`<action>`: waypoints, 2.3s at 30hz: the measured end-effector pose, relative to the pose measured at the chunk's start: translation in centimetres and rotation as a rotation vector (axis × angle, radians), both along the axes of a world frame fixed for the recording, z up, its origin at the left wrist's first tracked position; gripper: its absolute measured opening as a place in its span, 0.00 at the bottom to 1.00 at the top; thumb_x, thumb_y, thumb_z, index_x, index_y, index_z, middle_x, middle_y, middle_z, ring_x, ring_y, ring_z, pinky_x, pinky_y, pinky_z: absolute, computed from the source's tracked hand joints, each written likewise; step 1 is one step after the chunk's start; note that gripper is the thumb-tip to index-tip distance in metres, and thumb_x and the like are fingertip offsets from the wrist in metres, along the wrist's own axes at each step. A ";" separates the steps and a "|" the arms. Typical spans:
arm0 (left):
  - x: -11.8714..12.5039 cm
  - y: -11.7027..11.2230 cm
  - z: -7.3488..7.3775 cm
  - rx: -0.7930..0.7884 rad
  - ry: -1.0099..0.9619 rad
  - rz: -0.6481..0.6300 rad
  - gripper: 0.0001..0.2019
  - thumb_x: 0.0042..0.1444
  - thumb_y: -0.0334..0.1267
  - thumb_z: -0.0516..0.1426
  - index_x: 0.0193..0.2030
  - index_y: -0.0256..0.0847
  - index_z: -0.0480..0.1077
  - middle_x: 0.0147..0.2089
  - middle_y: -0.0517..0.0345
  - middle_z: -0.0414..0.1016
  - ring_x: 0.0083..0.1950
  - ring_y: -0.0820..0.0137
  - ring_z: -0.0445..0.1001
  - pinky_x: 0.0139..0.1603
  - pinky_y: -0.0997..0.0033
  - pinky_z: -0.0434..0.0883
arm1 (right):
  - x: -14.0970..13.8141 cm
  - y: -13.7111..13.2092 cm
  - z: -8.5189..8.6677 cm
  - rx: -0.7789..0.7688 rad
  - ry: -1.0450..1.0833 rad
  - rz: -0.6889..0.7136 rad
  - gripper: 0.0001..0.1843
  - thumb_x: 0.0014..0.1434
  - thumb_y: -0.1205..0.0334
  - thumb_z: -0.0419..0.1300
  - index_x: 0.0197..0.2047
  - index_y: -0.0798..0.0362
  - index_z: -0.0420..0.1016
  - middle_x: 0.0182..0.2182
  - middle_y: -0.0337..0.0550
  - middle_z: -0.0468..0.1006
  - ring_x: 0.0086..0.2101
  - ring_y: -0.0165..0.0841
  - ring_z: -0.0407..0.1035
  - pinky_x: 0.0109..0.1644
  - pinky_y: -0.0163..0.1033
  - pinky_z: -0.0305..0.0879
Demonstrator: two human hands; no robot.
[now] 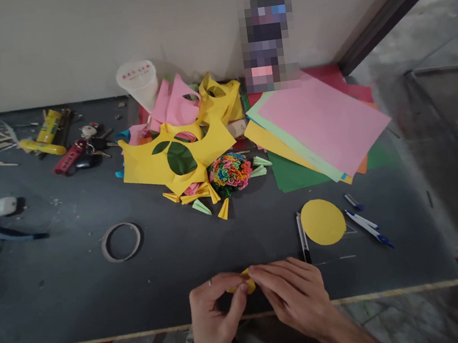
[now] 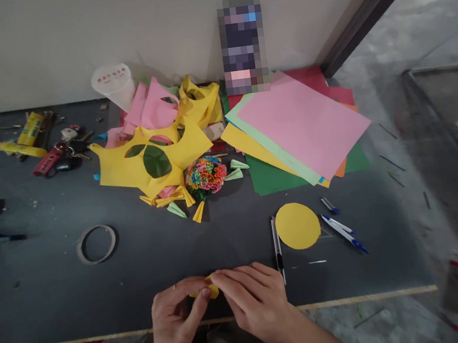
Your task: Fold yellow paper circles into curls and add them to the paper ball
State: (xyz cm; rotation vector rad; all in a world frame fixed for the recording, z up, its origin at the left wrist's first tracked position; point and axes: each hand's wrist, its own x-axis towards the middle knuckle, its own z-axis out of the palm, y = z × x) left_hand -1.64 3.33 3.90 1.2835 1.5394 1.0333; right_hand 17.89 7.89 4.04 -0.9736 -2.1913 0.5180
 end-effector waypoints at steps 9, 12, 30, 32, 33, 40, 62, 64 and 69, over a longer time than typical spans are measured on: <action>-0.1 0.1 -0.5 0.109 0.050 -0.028 0.08 0.63 0.32 0.65 0.41 0.49 0.86 0.36 0.60 0.91 0.35 0.67 0.89 0.41 0.75 0.85 | 0.3 0.0 -0.3 -0.139 0.034 0.012 0.17 0.70 0.74 0.62 0.59 0.51 0.79 0.41 0.40 0.89 0.33 0.30 0.81 0.40 0.39 0.70; -0.1 0.3 -0.4 0.127 0.063 -0.026 0.09 0.63 0.30 0.64 0.41 0.49 0.86 0.36 0.62 0.91 0.36 0.70 0.89 0.41 0.79 0.84 | 0.4 0.0 -0.3 -0.125 0.022 0.042 0.17 0.69 0.75 0.63 0.58 0.51 0.79 0.43 0.41 0.89 0.35 0.31 0.82 0.41 0.39 0.70; 0.1 -0.2 -0.5 -0.200 -0.114 0.076 0.12 0.66 0.45 0.63 0.36 0.45 0.87 0.27 0.61 0.86 0.27 0.70 0.83 0.30 0.78 0.76 | 1.2 0.5 0.8 0.401 -0.299 0.161 0.17 0.76 0.66 0.54 0.56 0.56 0.84 0.53 0.47 0.88 0.45 0.33 0.82 0.43 0.38 0.74; 0.0 -0.2 -0.4 -0.228 -0.145 0.062 0.13 0.66 0.45 0.63 0.36 0.44 0.87 0.27 0.60 0.87 0.28 0.70 0.83 0.31 0.78 0.77 | 1.4 0.5 0.9 0.501 -0.378 0.185 0.16 0.76 0.65 0.55 0.54 0.53 0.85 0.53 0.47 0.87 0.48 0.34 0.82 0.44 0.37 0.73; -0.1 -0.2 -0.4 -0.230 -0.142 0.054 0.12 0.65 0.45 0.64 0.36 0.44 0.87 0.28 0.59 0.87 0.29 0.69 0.84 0.32 0.78 0.78 | 1.5 0.5 0.9 0.529 -0.398 0.200 0.15 0.76 0.64 0.56 0.52 0.52 0.86 0.53 0.46 0.87 0.49 0.35 0.81 0.45 0.37 0.73; 0.0 -0.8 -0.6 -0.139 -0.108 0.028 0.10 0.64 0.42 0.65 0.32 0.45 0.84 0.26 0.61 0.86 0.26 0.70 0.82 0.29 0.77 0.77 | 1.2 0.6 0.3 0.258 -0.098 0.175 0.16 0.72 0.69 0.55 0.54 0.55 0.83 0.48 0.40 0.89 0.43 0.31 0.82 0.43 0.39 0.73; 0.0 0.1 0.5 -0.145 0.119 -0.003 0.09 0.62 0.41 0.64 0.32 0.46 0.84 0.26 0.64 0.87 0.26 0.69 0.83 0.31 0.76 0.80 | 0.4 0.2 -0.1 0.218 -0.271 0.116 0.13 0.74 0.68 0.54 0.51 0.57 0.81 0.38 0.42 0.88 0.33 0.31 0.78 0.41 0.41 0.67; 0.0 0.0 0.6 -0.170 0.124 -0.004 0.08 0.62 0.41 0.65 0.32 0.47 0.84 0.26 0.65 0.87 0.26 0.69 0.83 0.31 0.76 0.79 | 0.2 0.4 -0.1 0.204 -0.267 0.118 0.12 0.74 0.67 0.54 0.50 0.56 0.80 0.37 0.41 0.88 0.32 0.31 0.77 0.41 0.41 0.66; -0.1 -0.1 0.5 -0.150 0.110 -0.001 0.06 0.60 0.40 0.66 0.32 0.48 0.85 0.29 0.65 0.88 0.28 0.69 0.85 0.34 0.76 0.80 | -0.1 0.6 -0.2 0.140 -0.207 0.112 0.10 0.68 0.72 0.55 0.47 0.56 0.77 0.34 0.40 0.86 0.31 0.31 0.77 0.39 0.41 0.67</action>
